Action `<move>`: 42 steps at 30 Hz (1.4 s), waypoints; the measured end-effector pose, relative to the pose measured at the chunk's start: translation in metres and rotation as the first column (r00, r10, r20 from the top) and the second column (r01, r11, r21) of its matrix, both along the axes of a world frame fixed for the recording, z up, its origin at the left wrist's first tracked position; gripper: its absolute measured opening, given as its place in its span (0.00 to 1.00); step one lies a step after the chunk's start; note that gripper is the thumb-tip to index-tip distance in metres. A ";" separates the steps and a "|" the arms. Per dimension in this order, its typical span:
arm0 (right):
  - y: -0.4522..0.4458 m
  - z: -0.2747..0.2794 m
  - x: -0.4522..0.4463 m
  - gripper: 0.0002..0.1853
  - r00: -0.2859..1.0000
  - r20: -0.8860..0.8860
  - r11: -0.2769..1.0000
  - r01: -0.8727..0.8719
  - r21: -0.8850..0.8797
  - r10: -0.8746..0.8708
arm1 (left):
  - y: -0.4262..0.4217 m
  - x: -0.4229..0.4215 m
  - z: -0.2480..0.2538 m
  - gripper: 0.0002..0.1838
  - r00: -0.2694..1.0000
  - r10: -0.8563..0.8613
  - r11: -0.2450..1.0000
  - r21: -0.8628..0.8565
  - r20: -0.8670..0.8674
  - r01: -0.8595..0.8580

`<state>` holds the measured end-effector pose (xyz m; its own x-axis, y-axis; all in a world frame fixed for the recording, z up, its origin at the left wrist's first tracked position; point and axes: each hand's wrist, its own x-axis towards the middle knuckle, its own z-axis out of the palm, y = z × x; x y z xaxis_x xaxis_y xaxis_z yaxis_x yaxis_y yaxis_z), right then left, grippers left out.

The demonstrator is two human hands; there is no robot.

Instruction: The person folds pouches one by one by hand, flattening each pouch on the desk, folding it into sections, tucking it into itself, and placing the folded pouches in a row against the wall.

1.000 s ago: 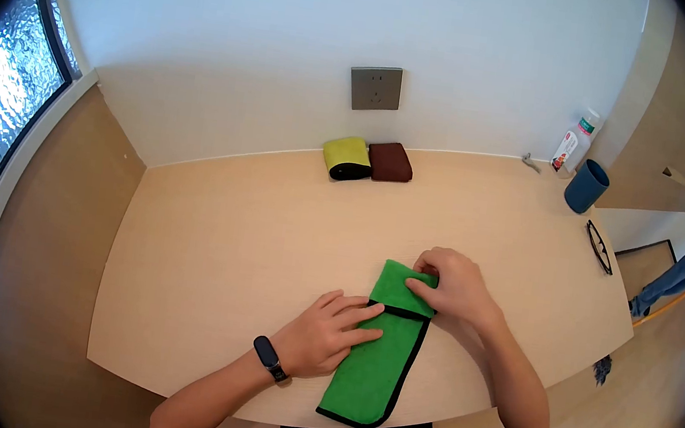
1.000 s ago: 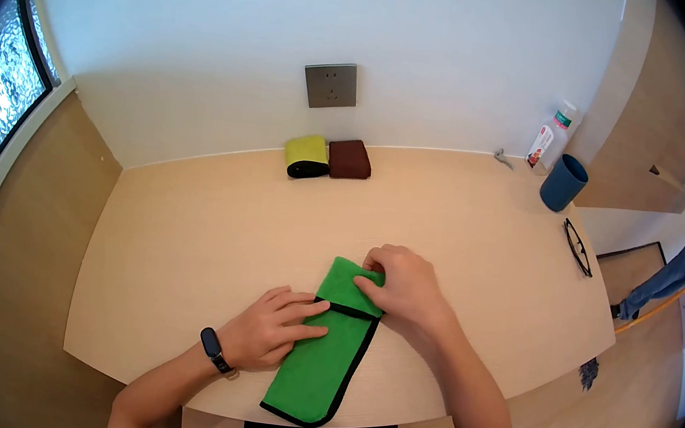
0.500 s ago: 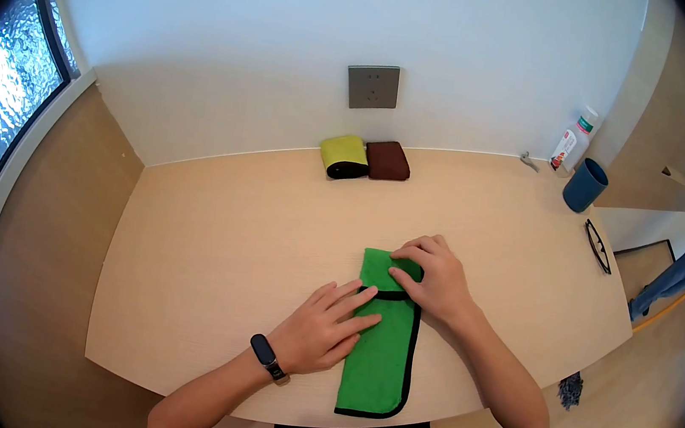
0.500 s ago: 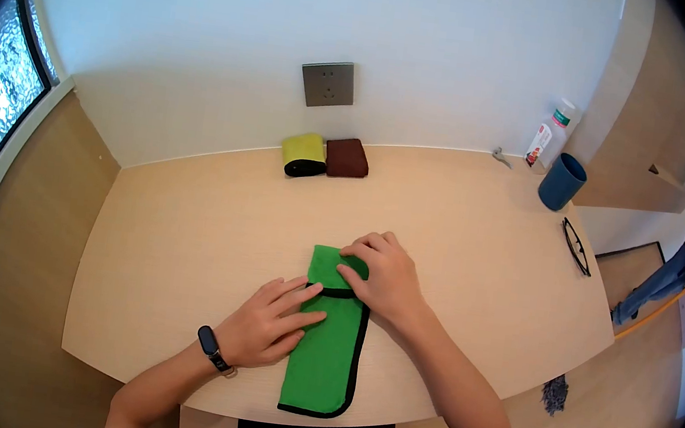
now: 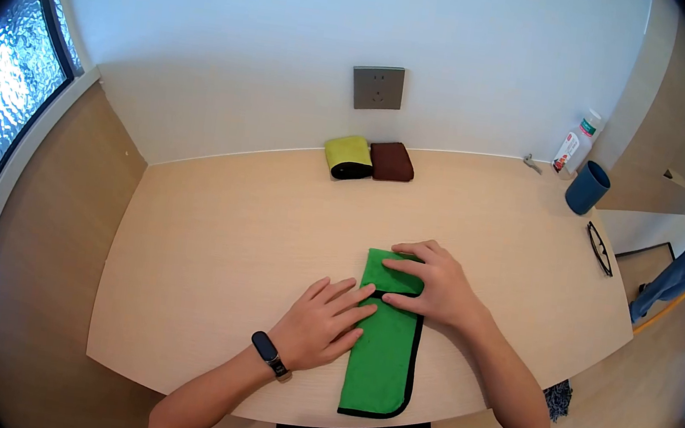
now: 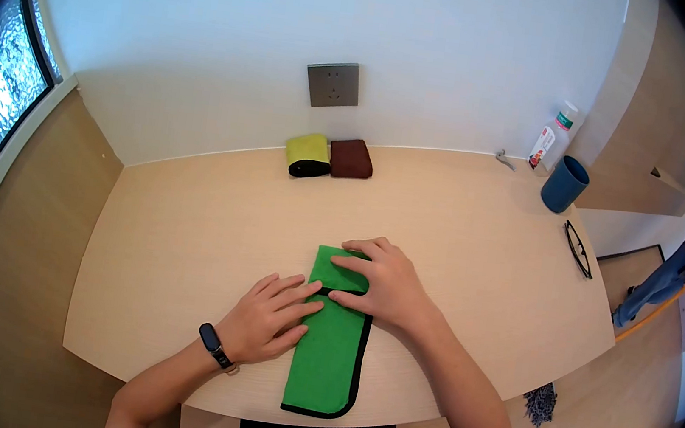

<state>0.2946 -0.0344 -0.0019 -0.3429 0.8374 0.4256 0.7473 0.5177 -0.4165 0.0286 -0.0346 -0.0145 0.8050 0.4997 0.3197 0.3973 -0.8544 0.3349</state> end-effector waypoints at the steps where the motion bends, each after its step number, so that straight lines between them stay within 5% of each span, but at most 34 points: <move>1: 0.000 0.000 0.000 0.23 1.000 0.009 1.000 -0.001 0.014 0.001 | 0.000 0.000 0.000 0.23 1.000 0.000 1.000 -0.004 -0.001 0.000; 11: 0.003 -0.004 -0.002 0.18 0.998 0.066 0.992 0.002 0.125 -0.011 | 0.002 0.000 -0.002 0.22 1.000 0.015 1.000 -0.001 -0.002 -0.015; 14: 0.003 -0.007 -0.002 0.21 1.000 0.030 0.996 0.007 0.087 -0.010 | 0.004 0.000 -0.004 0.22 0.999 -0.030 0.999 0.014 0.024 0.029; 19: -0.001 -0.010 -0.008 0.29 0.970 0.242 0.998 -0.043 0.039 0.032 | 0.003 0.001 -0.003 0.24 1.000 -0.012 1.000 -0.012 -0.001 0.012; 32: 0.009 -0.019 -0.014 0.29 0.961 0.265 0.996 0.084 -0.002 -0.080 | 0.002 0.002 -0.005 0.24 0.998 -0.047 0.999 0.014 -0.036 0.047; 39: 0.011 -0.010 -0.009 0.22 0.971 0.156 0.944 0.128 0.303 -0.181 | 0.010 0.005 -0.004 0.22 0.996 0.045 0.998 0.040 -0.074 -0.043; 42: -0.019 0.002 -0.009 0.16 0.990 0.017 0.979 -0.143 0.146 0.142 | 0.010 0.005 0.004 0.18 0.992 -0.030 0.997 0.070 0.123 0.022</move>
